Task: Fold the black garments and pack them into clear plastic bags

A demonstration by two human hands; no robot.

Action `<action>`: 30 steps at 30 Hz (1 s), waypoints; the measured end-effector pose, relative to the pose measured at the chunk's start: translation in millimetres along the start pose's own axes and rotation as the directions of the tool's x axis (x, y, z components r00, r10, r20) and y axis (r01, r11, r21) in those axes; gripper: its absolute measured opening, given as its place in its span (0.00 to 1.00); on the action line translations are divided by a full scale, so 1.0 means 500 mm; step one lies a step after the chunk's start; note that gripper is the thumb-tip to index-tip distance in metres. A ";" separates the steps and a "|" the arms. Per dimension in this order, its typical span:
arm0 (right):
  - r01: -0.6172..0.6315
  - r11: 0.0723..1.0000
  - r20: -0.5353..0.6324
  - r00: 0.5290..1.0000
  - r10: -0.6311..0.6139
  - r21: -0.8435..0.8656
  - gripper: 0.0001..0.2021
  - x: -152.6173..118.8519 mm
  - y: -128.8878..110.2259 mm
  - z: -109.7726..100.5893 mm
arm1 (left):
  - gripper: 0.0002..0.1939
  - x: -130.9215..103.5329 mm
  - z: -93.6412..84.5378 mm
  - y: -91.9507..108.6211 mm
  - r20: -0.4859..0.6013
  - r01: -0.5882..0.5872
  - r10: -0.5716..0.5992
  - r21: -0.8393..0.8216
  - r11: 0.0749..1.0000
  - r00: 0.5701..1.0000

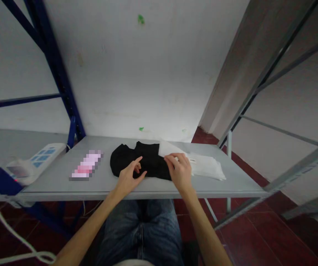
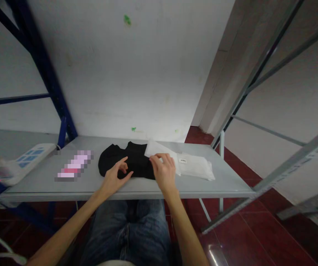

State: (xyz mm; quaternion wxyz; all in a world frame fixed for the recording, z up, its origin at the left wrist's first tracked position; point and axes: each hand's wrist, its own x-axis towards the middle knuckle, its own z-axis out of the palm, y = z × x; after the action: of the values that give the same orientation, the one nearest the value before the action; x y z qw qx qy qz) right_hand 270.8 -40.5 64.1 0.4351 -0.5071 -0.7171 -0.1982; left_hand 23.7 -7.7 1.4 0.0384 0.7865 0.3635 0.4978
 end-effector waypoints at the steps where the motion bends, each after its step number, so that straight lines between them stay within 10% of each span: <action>1: 0.082 0.996 0.069 0.994 -0.083 0.018 0.08 -0.006 -0.037 0.019 | 0.32 -0.003 -0.001 0.001 0.006 -0.020 0.020 -0.027 0.999 1.000; 5: 0.236 0.968 0.206 0.946 -0.249 0.088 0.07 -0.035 -0.107 0.076 | 0.15 -0.007 -0.005 0.000 0.035 -0.090 0.092 -0.048 0.995 0.995; 9: 0.152 0.980 0.284 0.941 -0.183 0.126 0.10 -0.034 -0.065 0.072 | 0.08 0.000 -0.003 -0.004 -0.019 -0.066 0.065 -0.061 0.996 0.998; 17: -0.019 1.000 0.288 0.958 0.014 0.017 0.10 -0.008 0.065 -0.002 | 0.12 0.011 -0.018 -0.009 -0.205 0.272 -0.336 -0.286 0.919 0.919; 30: -0.140 0.988 0.326 0.939 0.109 0.071 0.16 -0.016 0.035 0.029 | 0.18 0.012 -0.010 -0.026 -0.151 0.397 -0.496 -0.425 0.814 0.855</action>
State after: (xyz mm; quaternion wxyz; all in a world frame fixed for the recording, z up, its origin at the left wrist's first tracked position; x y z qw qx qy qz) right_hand 281.4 -27.5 46.9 0.3473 -0.5560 -0.7534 -0.0513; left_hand 14.1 3.7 3.1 0.2591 0.5846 0.4380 0.6319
